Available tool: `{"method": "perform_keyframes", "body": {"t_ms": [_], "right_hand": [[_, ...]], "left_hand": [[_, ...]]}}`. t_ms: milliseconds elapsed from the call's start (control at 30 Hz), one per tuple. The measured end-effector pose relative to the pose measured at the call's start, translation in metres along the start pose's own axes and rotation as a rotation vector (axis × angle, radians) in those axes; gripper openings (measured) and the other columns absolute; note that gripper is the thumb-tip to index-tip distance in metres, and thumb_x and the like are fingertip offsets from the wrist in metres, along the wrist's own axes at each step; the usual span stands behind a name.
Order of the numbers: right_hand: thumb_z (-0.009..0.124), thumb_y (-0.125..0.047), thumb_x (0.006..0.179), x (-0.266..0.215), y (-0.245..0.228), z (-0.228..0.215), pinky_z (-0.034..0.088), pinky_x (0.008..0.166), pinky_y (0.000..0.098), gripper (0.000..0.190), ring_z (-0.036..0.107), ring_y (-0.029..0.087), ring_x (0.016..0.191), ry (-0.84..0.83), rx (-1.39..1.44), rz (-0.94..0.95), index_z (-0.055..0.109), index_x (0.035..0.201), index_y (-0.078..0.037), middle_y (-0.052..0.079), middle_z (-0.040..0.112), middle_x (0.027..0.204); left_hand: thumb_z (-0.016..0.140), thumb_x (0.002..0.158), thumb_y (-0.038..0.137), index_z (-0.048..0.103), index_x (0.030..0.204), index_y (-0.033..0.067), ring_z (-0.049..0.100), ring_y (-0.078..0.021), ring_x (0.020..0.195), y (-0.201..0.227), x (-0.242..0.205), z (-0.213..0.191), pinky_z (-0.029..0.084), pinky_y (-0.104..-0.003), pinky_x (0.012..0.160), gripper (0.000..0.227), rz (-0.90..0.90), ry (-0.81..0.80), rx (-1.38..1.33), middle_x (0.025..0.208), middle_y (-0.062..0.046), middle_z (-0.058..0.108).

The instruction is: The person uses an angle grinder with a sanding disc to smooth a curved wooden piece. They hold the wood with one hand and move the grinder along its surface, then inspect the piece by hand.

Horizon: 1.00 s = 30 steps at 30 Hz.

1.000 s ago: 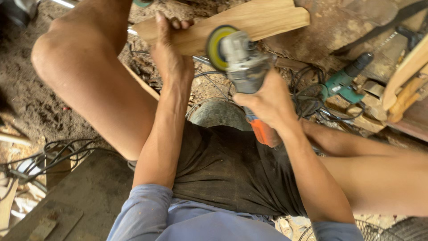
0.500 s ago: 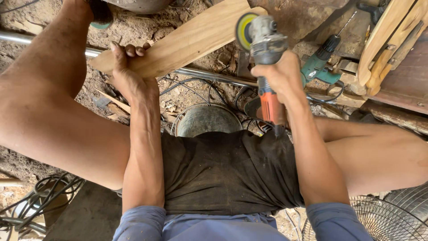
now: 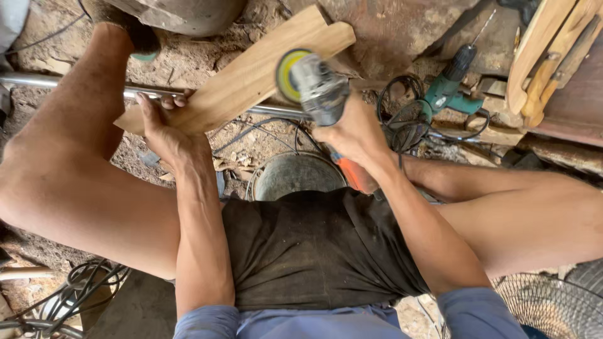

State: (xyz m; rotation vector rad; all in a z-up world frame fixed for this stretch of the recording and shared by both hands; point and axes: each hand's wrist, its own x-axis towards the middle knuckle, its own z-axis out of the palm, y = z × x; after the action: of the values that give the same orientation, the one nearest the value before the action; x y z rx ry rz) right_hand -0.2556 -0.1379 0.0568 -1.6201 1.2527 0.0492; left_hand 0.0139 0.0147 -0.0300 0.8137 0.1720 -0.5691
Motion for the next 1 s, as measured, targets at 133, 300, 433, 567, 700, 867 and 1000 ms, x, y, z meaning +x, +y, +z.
{"method": "perform_keyframes", "body": {"t_ms": [133,300,433,567,700,867,1000], "right_hand": [[0.083,-0.013,0.060,0.005,0.000,0.003,0.058,0.078,0.0356,0.067,0.070,0.022,0.081,0.024,-0.060,0.036,0.055,0.120,-0.002,0.014,0.072,0.099],[0.080,-0.010,0.061,0.023,0.020,-0.023,0.059,0.074,0.0340,0.050,0.070,0.017,0.077,0.168,0.080,0.096,0.063,0.108,-0.006,0.008,0.075,0.097],[0.081,-0.008,0.062,0.039,0.037,-0.040,0.057,0.068,0.0352,0.046,0.067,0.017,0.074,0.252,0.169,0.213,0.065,0.105,-0.005,0.006,0.072,0.093],[0.081,-0.009,0.063,0.041,0.038,-0.039,0.056,0.071,0.0363,0.045,0.067,0.019,0.076,0.250,0.200,0.220,0.070,0.106,-0.004,0.008,0.074,0.095],[0.080,-0.008,0.061,0.023,0.016,-0.007,0.061,0.075,0.0342,0.056,0.072,0.018,0.079,0.142,0.106,0.087,0.061,0.114,-0.004,0.008,0.073,0.099],[0.085,-0.009,0.060,0.018,-0.007,0.017,0.061,0.074,0.0378,0.064,0.069,0.021,0.079,0.004,-0.039,0.082,0.056,0.117,-0.003,0.011,0.071,0.100],[0.080,-0.011,0.066,0.032,0.001,-0.006,0.062,0.074,0.0373,0.045,0.071,0.022,0.080,0.059,0.064,0.180,0.065,0.108,-0.005,0.012,0.073,0.100]], "left_hand": [[0.061,0.102,0.029,0.059,0.093,0.0015,0.057,-0.0211,0.066,0.000,0.002,-0.010,0.060,-0.048,0.084,0.029,-0.009,0.114,0.012,0.070,-0.006,0.055],[0.062,0.102,0.027,0.059,0.090,0.0030,0.056,-0.0205,0.063,-0.005,0.010,-0.018,0.060,-0.048,0.082,0.027,-0.012,0.109,-0.021,0.067,-0.006,0.056],[0.062,0.101,0.026,0.058,0.089,0.0033,0.056,-0.0211,0.062,-0.006,0.014,-0.023,0.060,-0.047,0.080,0.026,-0.013,0.110,-0.033,0.067,-0.006,0.057],[0.061,0.104,0.025,0.059,0.092,0.0032,0.056,-0.0205,0.064,-0.007,0.014,-0.020,0.057,-0.044,0.079,0.025,0.007,0.117,-0.014,0.069,-0.006,0.058],[0.059,0.104,0.024,0.059,0.094,0.0036,0.057,-0.0203,0.062,-0.007,0.006,-0.018,0.059,-0.046,0.080,0.023,0.014,0.143,0.001,0.067,-0.006,0.057],[0.056,0.104,0.025,0.055,0.092,0.0045,0.058,-0.0208,0.061,-0.006,0.005,-0.013,0.062,-0.051,0.083,0.024,-0.002,0.115,-0.040,0.065,-0.006,0.055],[0.059,0.104,0.025,0.055,0.090,0.0046,0.057,-0.0203,0.061,-0.008,0.006,-0.014,0.061,-0.051,0.082,0.024,-0.006,0.138,-0.031,0.066,-0.005,0.054]]}}
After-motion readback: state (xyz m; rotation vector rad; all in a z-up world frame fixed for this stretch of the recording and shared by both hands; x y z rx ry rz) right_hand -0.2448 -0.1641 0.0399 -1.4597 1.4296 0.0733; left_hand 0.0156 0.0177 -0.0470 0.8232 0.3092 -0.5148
